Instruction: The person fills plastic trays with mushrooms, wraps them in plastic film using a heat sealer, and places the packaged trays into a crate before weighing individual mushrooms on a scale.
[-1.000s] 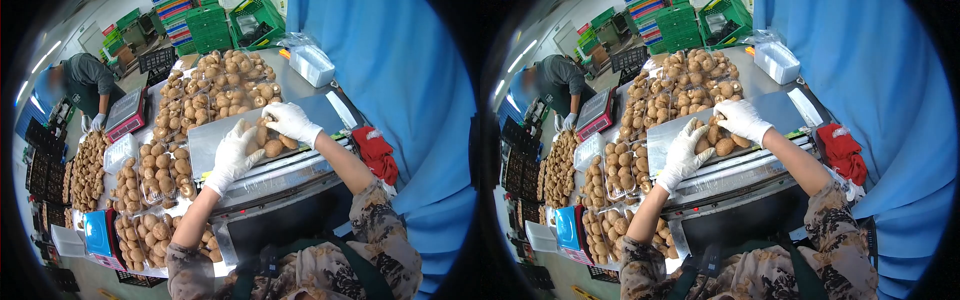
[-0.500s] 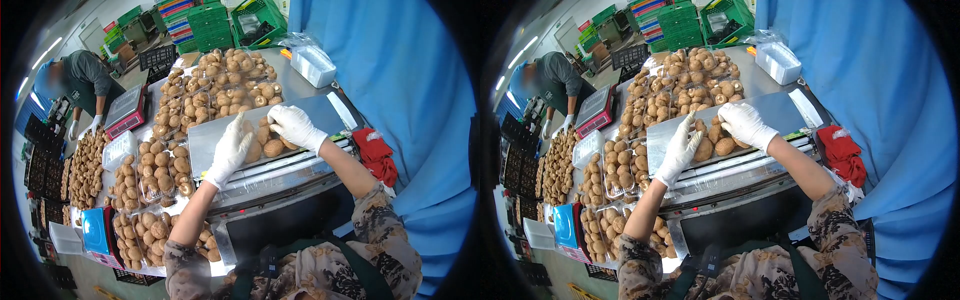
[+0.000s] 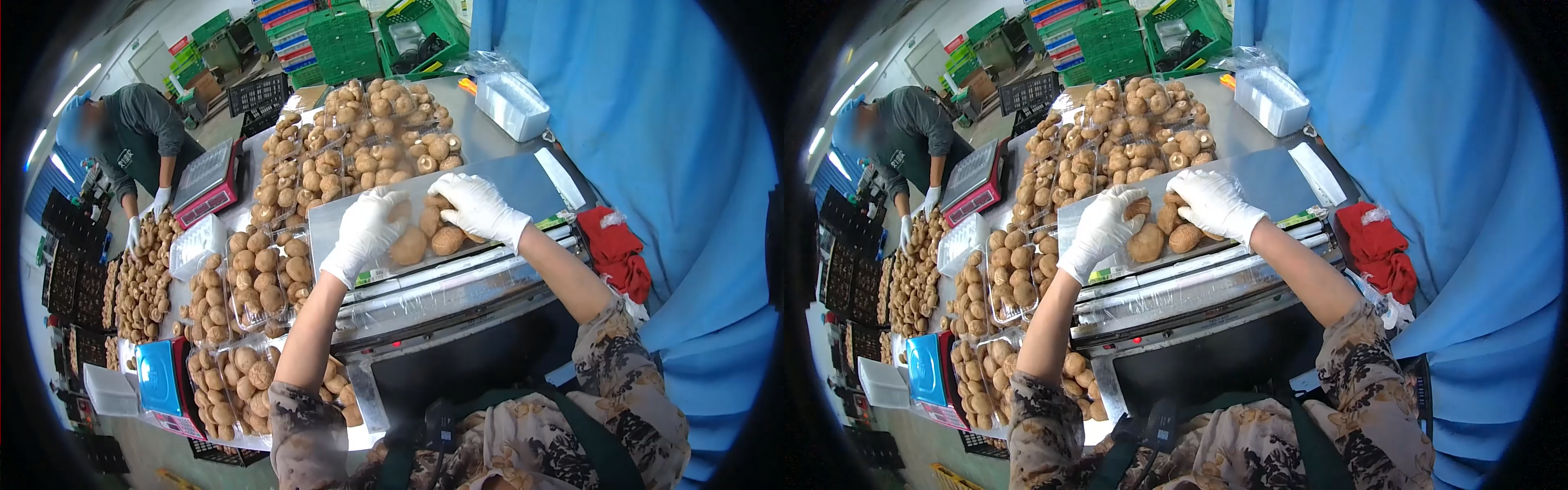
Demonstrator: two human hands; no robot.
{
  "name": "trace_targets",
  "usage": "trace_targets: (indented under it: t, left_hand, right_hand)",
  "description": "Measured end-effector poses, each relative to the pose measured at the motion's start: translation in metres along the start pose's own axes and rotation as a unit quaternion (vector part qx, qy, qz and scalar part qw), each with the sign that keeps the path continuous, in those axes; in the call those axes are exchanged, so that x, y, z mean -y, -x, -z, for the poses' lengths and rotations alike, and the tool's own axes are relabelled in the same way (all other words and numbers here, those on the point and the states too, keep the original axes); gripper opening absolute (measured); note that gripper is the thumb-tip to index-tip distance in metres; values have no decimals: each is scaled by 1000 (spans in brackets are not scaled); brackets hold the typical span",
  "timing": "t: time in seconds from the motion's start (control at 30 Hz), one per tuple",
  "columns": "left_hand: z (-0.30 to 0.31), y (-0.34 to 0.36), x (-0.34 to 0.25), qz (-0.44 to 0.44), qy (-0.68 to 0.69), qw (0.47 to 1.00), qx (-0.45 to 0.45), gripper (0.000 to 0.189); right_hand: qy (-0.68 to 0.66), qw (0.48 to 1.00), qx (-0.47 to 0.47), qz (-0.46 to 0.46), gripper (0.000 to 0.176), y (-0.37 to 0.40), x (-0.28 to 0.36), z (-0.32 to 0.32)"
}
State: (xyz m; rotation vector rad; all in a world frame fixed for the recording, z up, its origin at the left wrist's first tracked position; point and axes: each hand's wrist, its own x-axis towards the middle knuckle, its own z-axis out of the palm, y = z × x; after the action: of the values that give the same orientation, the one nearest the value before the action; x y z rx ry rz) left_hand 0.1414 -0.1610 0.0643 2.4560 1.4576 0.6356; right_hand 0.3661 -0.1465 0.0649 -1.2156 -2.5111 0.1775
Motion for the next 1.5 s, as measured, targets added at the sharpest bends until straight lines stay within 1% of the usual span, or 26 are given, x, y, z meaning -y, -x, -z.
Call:
trace_targets:
  t: [0.03,0.13,0.17,0.27,0.37,0.47,0.5,0.53,0.6,0.7,0.8,0.83,0.97,1.03,1.1,1.2,1.23,1.3,1.33,1.37,1.4,1.43,1.47,1.5]
  left_hand:
    - [-6,1,7,-21,29,999,-1,37]
    - [-17,7,15,-40,73,996,-31,38]
    - [-26,8,23,-35,67,996,-38,38]
    - [-21,10,13,-44,65,997,-29,38]
    - [-27,11,16,-43,72,994,-71,37]
    - [-14,24,12,-22,71,981,-180,36]
    - [-6,30,11,3,78,979,-186,36]
    - [-2,37,15,3,77,976,-202,36]
    - [-1,53,21,70,95,972,-204,34]
    - [-3,63,28,187,70,974,-106,30]
    - [-5,55,22,254,234,938,-15,25]
    - [-11,54,22,245,207,947,-20,20]
    - [-25,52,30,235,238,942,-37,14]
    - [-20,51,22,233,213,948,-35,13]
    - [-15,51,12,244,208,947,-33,12]
    - [-16,53,11,242,187,951,-39,17]
    - [-15,53,10,253,176,951,-34,20]
    - [-7,55,5,242,133,961,-28,21]
    - [-4,58,2,234,113,965,-24,22]
    - [-8,66,9,191,103,974,-68,22]
    - [6,76,-11,194,58,973,-113,20]
    - [14,92,-14,154,-5,974,-165,18]
    - [20,110,-17,159,-35,968,-192,16]
    - [33,128,-30,209,-55,963,-163,15]
  right_hand:
    - [6,1000,3,4,35,-1,1,1]
    - [11,1000,10,13,34,-1,4,6]
    - [10,1000,13,16,34,-1,5,7]
    - [21,999,4,32,32,-2,2,2]
    - [4,999,16,37,34,-1,-1,6]
    - [-140,987,-84,-5,36,11,-8,22]
    - [-132,984,-122,-13,36,19,-18,26]
    - [-191,971,-124,-67,31,27,-24,31]
    - [-193,963,-129,-135,31,44,-56,19]
    - [-138,969,-64,-196,34,64,-68,6]
    - [-126,965,-69,-219,36,65,-64,2]
    - [-158,955,-56,-245,36,64,-61,1]
    - [-148,956,-69,-244,37,65,-64,-6]
    - [-167,956,-82,-226,37,67,-71,-14]
    - [-142,959,-81,-232,36,68,-72,-15]
    - [-133,957,-77,-246,37,66,-67,-10]
    - [-134,957,-79,-245,36,66,-67,-11]
    - [-148,954,-69,-251,36,67,-64,-8]
    - [-146,957,-90,-233,36,71,-65,-7]
    - [-142,959,-113,-216,36,77,-67,-6]
    - [-136,960,-139,-202,36,84,-68,-3]
    - [-92,963,-181,-176,38,97,-64,9]
    - [-48,958,-225,-173,32,112,-62,19]
    - [-52,955,-207,-208,29,131,-58,33]
